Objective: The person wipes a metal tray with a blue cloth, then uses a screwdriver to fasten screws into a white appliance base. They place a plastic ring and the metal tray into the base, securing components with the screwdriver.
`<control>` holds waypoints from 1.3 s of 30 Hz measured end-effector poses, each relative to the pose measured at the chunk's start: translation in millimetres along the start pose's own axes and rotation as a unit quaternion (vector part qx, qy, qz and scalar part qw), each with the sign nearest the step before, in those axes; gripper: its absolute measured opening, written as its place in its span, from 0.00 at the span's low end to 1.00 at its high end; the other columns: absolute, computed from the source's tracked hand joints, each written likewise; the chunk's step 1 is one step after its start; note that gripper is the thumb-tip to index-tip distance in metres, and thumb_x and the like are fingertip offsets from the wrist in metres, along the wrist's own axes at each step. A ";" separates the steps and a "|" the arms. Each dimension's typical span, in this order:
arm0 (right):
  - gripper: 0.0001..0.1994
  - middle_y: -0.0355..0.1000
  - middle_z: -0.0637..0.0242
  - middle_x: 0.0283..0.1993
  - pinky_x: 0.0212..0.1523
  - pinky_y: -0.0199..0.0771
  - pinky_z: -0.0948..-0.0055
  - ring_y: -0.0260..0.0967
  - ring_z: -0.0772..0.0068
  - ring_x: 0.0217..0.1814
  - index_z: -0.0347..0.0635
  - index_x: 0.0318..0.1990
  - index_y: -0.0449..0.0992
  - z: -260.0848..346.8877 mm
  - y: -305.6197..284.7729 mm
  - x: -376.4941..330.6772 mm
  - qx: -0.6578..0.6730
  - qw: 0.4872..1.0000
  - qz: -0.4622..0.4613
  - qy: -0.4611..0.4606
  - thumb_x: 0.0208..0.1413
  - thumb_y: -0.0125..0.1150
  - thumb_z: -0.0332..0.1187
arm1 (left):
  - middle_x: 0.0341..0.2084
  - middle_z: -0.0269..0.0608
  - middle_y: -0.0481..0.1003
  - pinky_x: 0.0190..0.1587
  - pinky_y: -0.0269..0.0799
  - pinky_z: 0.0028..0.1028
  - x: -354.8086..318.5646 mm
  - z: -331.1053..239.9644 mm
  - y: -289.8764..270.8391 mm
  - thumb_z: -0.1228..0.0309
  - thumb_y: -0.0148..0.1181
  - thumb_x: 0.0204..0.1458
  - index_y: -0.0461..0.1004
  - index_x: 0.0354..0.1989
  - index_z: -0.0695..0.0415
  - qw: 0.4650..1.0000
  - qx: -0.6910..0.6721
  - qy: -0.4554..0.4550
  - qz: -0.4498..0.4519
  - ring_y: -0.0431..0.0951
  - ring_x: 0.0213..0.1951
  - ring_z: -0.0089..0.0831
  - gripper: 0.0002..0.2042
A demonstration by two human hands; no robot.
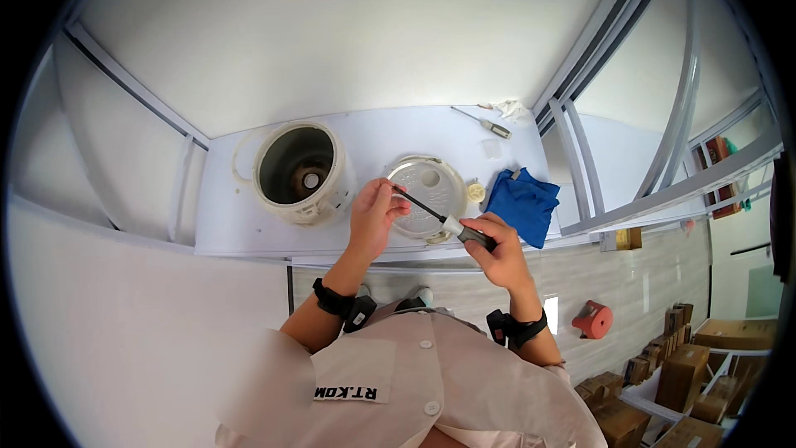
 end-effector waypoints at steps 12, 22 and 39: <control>0.22 0.74 0.60 0.43 0.37 0.74 0.73 0.74 0.65 0.40 0.41 0.51 0.85 57.7 52.5 -0.8 -0.107 0.992 -0.045 -0.053 0.46 0.69 0.16 | 0.36 0.42 0.81 0.44 0.81 0.30 -23.1 -58.1 -43.2 0.70 0.53 0.73 0.73 0.51 0.62 0.977 0.179 0.017 0.119 0.82 0.36 0.28 0.08; 0.15 0.74 0.60 0.39 0.37 0.71 0.73 0.73 0.68 0.35 0.33 0.54 0.81 63.6 131.4 -50.8 -0.061 0.994 -0.093 0.012 0.60 0.67 0.26 | 0.33 0.43 0.79 0.41 0.79 0.29 -38.9 -66.4 -75.9 0.66 0.52 0.74 0.72 0.50 0.63 0.969 0.150 -0.031 0.193 0.80 0.33 0.29 0.11; 0.15 0.78 0.57 0.41 0.39 0.77 0.65 0.77 0.53 0.38 0.39 0.51 0.81 92.9 161.9 -102.5 -0.138 0.965 -0.210 0.074 0.56 0.72 0.25 | 0.29 0.35 0.73 0.35 0.72 0.26 -72.0 -21.6 -103.8 0.63 0.53 0.74 0.75 0.52 0.64 0.984 0.039 -0.167 0.057 0.72 0.29 0.24 0.14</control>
Point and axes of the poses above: each hand's wrist, its own x-axis towards the middle knuckle, its own y-axis out of the palm, z = x × y, the point moved 10 cm from there along x, towards the middle knuckle
